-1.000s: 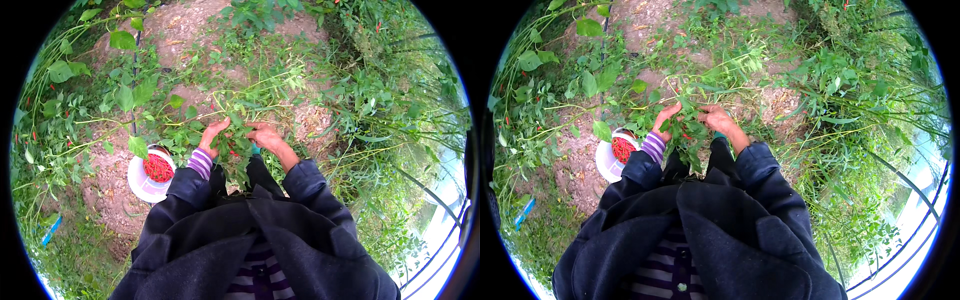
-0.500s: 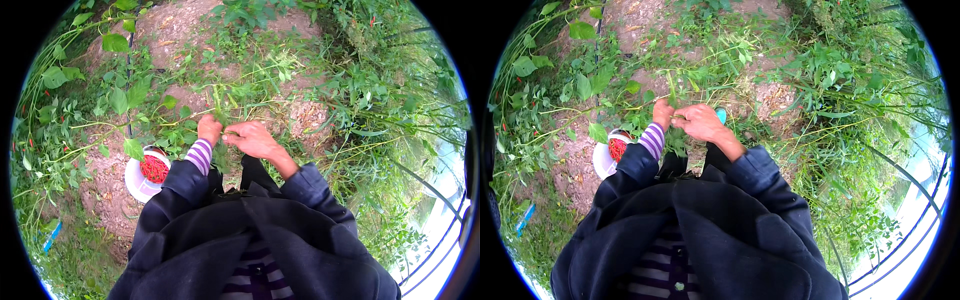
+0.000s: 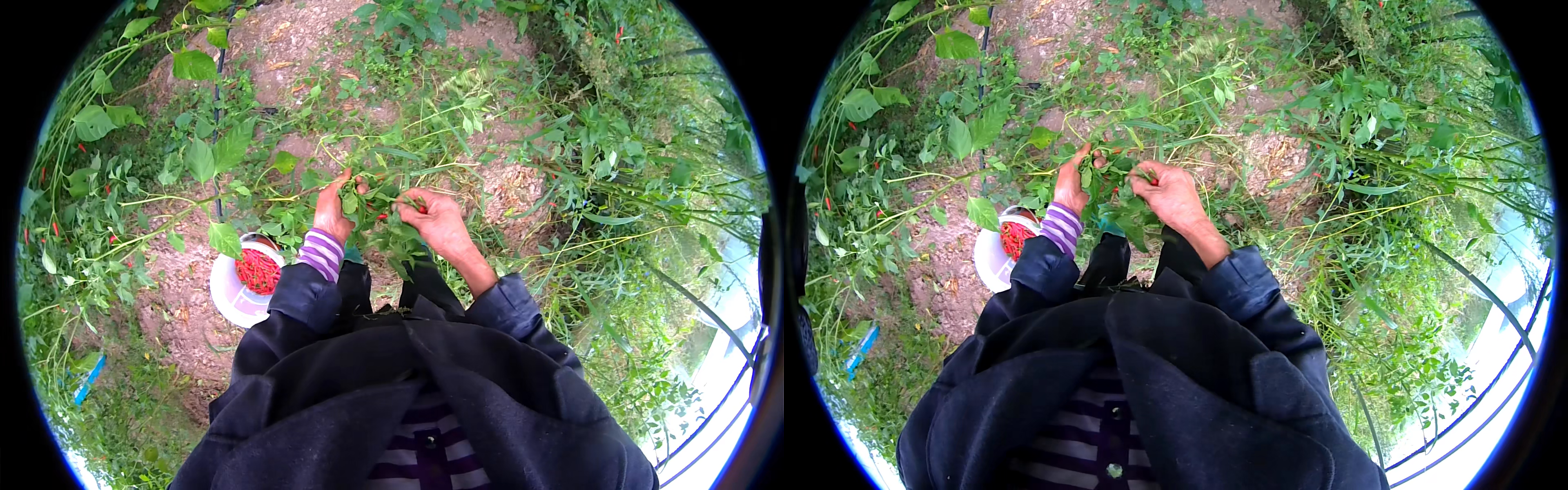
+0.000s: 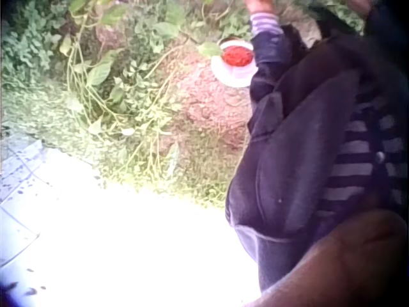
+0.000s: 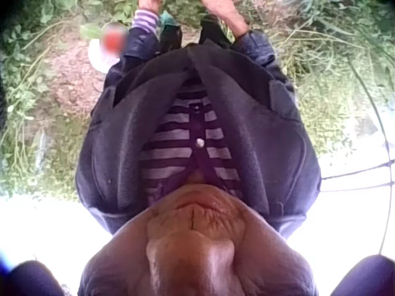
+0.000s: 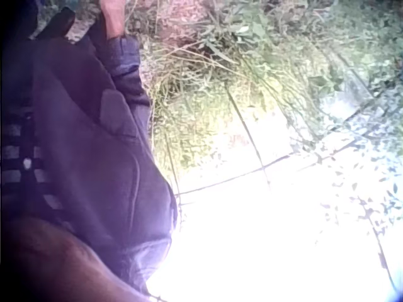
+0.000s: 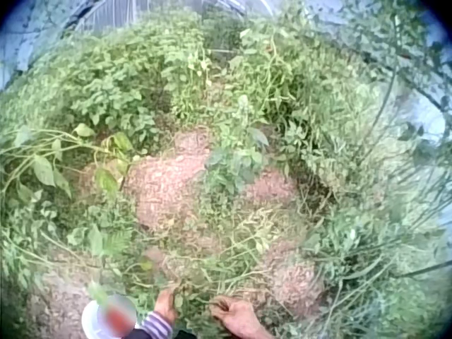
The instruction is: The person picks red chili peppers from plants inside a greenhouse and places them into a white bucket. They move between plants, reach into foliage, and repeatedly detach peppers by hand.
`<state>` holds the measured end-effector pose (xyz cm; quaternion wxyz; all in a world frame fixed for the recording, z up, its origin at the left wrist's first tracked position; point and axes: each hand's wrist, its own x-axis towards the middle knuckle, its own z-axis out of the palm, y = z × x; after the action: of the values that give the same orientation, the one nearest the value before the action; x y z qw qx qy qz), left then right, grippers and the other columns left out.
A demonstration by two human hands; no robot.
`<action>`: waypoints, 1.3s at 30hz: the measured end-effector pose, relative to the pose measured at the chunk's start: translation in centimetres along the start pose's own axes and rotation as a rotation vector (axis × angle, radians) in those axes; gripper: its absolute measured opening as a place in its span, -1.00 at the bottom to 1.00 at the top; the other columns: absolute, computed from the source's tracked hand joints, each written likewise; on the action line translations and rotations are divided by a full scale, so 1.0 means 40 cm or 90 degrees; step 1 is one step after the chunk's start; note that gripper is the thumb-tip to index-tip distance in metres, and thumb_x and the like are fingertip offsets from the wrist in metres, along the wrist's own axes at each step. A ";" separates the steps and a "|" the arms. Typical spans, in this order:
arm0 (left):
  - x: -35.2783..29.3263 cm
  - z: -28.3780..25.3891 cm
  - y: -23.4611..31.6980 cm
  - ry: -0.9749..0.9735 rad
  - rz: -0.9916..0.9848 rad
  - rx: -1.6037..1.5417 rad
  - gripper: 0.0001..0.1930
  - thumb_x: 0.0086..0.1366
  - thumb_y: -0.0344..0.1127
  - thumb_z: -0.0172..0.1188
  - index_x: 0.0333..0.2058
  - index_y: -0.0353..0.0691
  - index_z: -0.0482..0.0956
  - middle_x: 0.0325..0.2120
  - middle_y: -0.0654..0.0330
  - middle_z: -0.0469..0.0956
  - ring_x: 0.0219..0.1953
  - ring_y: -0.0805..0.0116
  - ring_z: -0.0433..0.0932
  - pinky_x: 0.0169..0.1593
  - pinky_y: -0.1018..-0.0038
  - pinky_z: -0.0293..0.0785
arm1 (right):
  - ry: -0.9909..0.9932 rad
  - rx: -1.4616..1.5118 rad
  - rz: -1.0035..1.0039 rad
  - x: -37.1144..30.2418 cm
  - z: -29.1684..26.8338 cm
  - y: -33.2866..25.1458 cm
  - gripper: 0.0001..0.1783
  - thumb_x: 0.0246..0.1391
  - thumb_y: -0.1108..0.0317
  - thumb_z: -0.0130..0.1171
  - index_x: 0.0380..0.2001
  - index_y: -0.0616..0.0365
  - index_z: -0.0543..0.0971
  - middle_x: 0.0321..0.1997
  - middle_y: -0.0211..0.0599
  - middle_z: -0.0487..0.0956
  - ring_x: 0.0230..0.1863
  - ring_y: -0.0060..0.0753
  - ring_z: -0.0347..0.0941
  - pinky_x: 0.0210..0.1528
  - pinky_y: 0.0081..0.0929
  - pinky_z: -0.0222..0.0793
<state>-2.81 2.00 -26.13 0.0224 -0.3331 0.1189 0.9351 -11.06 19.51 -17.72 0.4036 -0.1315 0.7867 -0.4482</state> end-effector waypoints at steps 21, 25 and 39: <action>-0.064 0.044 0.020 0.034 -0.120 0.333 -0.71 0.15 -0.23 0.10 -0.17 -0.21 0.46 -0.24 0.14 0.48 -0.19 0.19 0.51 -0.20 0.14 0.51 | -0.123 -0.298 0.113 0.118 -0.040 -0.035 -0.56 -0.38 0.07 0.29 -0.50 0.27 0.58 -0.48 -0.04 0.57 -0.37 -0.11 0.52 -0.25 -0.29 0.41; -0.046 0.002 0.014 0.031 -0.096 0.276 -0.74 0.19 -0.28 0.06 -0.19 -0.31 0.45 -0.24 0.11 0.48 -0.19 0.17 0.51 -0.20 0.11 0.53 | -0.118 -0.336 0.016 0.126 -0.056 -0.073 -0.61 -0.31 0.10 0.30 -0.48 0.23 0.59 -0.48 -0.07 0.57 -0.39 -0.16 0.52 -0.28 -0.29 0.41; -0.061 -0.050 0.001 0.127 -0.016 0.272 -0.67 0.16 -0.13 0.02 -0.22 -0.23 0.52 -0.35 0.29 0.53 -0.35 0.42 0.52 -0.23 0.46 0.47 | 0.212 -0.194 -0.016 0.061 -0.080 -0.085 -0.80 -0.06 0.16 0.22 -0.40 0.01 0.61 -0.43 -0.21 0.57 -0.51 -0.29 0.50 -0.41 -0.37 0.40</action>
<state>0.34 1.58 -26.09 0.0925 -0.4133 0.3118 0.8505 -15.55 18.14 -15.34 0.2378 -0.1249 0.8996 -0.3444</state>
